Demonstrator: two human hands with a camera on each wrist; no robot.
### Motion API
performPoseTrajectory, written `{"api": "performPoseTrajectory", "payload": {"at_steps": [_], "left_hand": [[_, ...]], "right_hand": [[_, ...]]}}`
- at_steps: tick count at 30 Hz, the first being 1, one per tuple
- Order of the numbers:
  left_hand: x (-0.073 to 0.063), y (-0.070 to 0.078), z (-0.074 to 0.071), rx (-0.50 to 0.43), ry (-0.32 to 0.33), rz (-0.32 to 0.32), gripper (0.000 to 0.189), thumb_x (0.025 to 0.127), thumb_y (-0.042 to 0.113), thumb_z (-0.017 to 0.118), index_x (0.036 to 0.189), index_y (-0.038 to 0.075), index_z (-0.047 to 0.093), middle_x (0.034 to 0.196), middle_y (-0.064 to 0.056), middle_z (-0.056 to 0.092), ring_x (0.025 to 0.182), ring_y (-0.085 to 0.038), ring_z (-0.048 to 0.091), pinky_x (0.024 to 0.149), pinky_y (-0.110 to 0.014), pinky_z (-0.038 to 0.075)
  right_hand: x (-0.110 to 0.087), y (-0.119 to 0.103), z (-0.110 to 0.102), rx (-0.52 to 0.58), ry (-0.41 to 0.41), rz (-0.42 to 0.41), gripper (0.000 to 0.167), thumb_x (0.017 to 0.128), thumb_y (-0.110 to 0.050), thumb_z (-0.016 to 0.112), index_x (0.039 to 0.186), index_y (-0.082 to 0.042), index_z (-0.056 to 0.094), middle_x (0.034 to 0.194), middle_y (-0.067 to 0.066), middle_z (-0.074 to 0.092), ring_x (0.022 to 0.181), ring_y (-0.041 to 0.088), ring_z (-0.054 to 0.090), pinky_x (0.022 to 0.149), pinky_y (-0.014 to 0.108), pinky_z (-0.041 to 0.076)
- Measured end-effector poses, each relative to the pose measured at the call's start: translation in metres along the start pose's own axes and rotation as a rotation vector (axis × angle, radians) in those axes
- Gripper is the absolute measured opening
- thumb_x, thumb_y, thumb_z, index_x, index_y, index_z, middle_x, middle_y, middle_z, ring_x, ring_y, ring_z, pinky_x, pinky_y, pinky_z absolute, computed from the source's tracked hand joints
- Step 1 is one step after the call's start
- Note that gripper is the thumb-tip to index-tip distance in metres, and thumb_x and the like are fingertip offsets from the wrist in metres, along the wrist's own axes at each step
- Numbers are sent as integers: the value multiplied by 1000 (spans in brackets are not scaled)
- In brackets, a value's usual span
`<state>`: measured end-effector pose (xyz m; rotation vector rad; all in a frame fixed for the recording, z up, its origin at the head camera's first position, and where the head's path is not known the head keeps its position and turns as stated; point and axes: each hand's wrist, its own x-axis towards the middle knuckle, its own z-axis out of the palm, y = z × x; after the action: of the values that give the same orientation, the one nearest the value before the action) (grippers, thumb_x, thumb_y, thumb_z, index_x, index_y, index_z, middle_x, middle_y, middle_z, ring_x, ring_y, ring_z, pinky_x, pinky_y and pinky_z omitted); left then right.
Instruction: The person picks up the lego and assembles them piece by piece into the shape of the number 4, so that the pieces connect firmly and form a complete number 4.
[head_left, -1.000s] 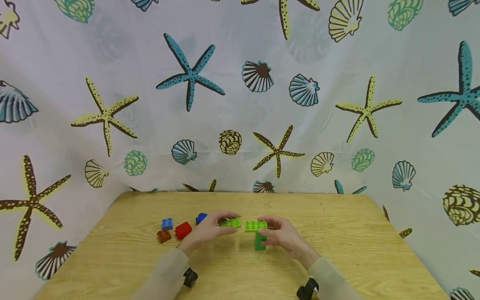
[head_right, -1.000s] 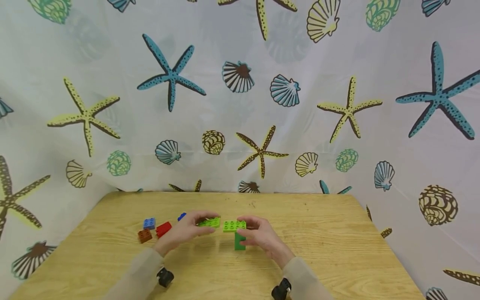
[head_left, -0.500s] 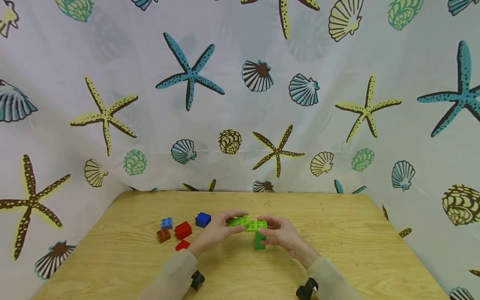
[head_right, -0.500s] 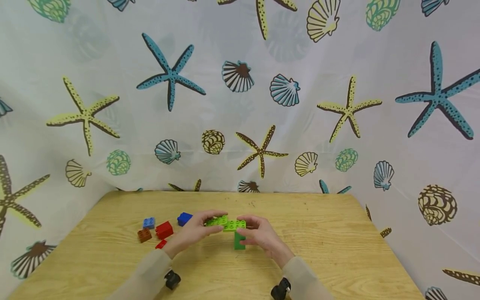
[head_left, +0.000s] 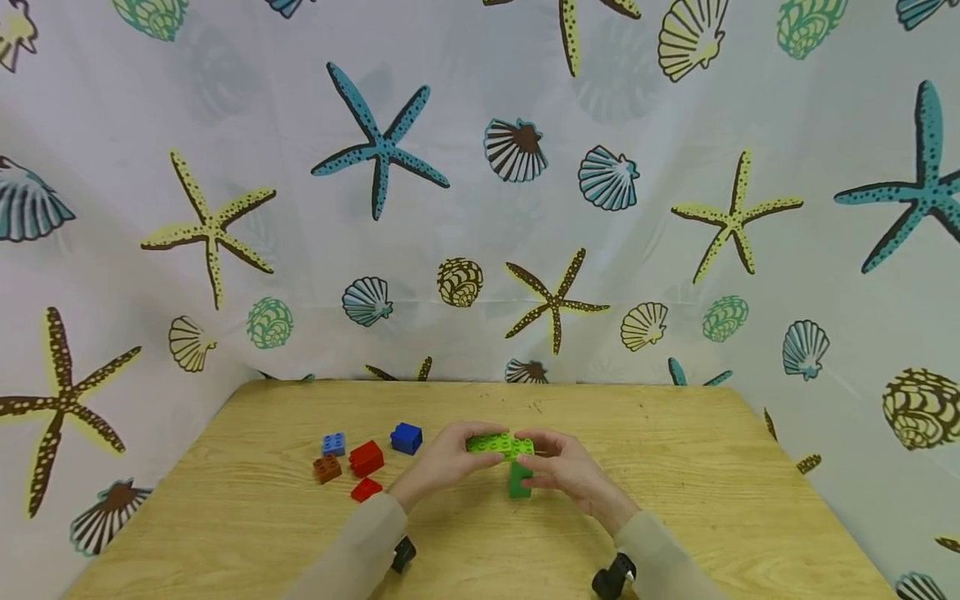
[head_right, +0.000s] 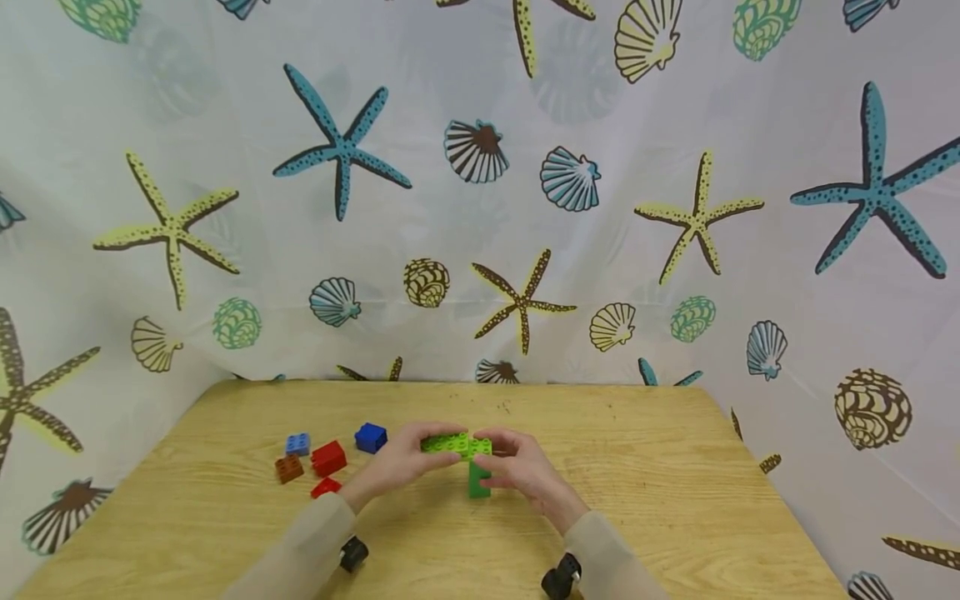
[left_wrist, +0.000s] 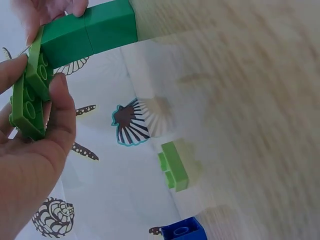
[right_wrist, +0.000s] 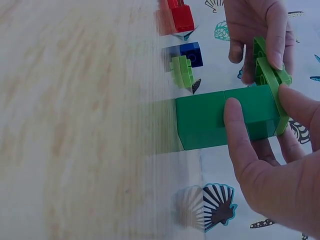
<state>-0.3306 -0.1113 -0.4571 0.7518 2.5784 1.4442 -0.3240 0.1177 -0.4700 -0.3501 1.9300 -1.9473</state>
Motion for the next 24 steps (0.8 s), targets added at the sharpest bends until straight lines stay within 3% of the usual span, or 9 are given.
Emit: {"api": "performPoseTrajectory", "payload": {"at_steps": [6, 13, 24], "left_hand": [[5, 4, -2, 71, -6, 41, 43, 91, 24, 71, 131, 7, 63, 131, -9, 64, 111, -22, 62, 94, -44, 51], [6, 4, -5, -14, -16, -42, 42, 88, 25, 74, 128, 13, 66, 129, -6, 65, 111, -20, 62, 94, -42, 52], [9, 1, -5, -41, -15, -57, 44, 85, 26, 77, 126, 13, 68, 128, -3, 65, 121, -27, 57, 102, -54, 44]], "right_hand": [[1, -1, -1, -13, 10, -7, 53, 92, -19, 70, 139, -5, 52, 127, 14, 55, 103, 17, 61, 88, 41, 56], [1, 0, 0, -10, 3, -1, 53, 92, -18, 70, 140, -4, 52, 127, 14, 55, 102, 17, 62, 87, 40, 57], [1, -1, 0, -25, 6, 3, 54, 91, -20, 70, 140, -5, 52, 128, 14, 55, 102, 17, 62, 90, 43, 56]]}}
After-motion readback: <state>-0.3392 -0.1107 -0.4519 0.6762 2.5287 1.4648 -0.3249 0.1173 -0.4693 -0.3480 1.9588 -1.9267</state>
